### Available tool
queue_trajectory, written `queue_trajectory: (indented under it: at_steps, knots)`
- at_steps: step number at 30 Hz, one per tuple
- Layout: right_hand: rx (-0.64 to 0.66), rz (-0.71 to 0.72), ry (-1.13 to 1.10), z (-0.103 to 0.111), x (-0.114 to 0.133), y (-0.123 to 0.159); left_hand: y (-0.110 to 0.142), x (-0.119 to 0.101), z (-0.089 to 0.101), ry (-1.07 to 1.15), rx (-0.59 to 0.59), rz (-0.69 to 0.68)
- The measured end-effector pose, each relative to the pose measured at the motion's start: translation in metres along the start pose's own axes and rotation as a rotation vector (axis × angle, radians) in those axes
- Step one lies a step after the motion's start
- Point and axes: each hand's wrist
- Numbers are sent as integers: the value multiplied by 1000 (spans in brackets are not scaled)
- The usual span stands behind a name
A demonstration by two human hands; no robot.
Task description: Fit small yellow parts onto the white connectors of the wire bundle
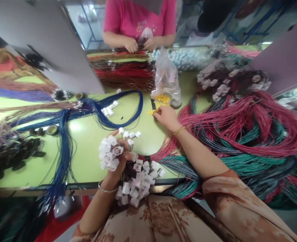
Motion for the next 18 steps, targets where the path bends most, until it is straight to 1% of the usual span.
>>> queue_trajectory:
  at_steps: [1, 3, 4, 6, 8, 10, 11, 13, 14, 16, 18]
  knots:
    - [1, 6, 1, -3, 0, 0, 0, -1, -1, 31, 14, -9]
    - [-5, 32, -9, -6, -2, -1, 0, -1, -3, 55, -7, -8]
    - [-14, 42, -23, -7, -3, -2, 0, -2, -3, 37, -35, -4]
    - [-58, 60, -88, -7, -7, -2, 0, -3, -4, -39, -57, 2]
    - [-110, 79, -248, -5, -8, -2, -1, -5, -4, -84, -37, 15]
    - [-131, 95, -522, -1, -4, 2, -1, -7, -5, -53, -26, 33]
    - [-122, 102, -674, 2, 1, 5, 0, -8, -6, -24, -33, 44]
    - [-63, 116, -935, 9, 13, 15, 0, -8, -7, 12, -63, 52]
    - [-17, 124, -1030, 13, 20, 20, 0, -8, -6, 4, -66, 62]
    - [105, 143, -1162, 21, 34, 34, 0, -5, -4, -52, -37, 104]
    - [235, 169, -1247, 27, 45, 47, 0, -3, 0, -105, -8, 154]
Point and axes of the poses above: each hand's wrist, its own y-axis away from the middle knuckle, its own z-axis out of the back of the hand, x = y × z
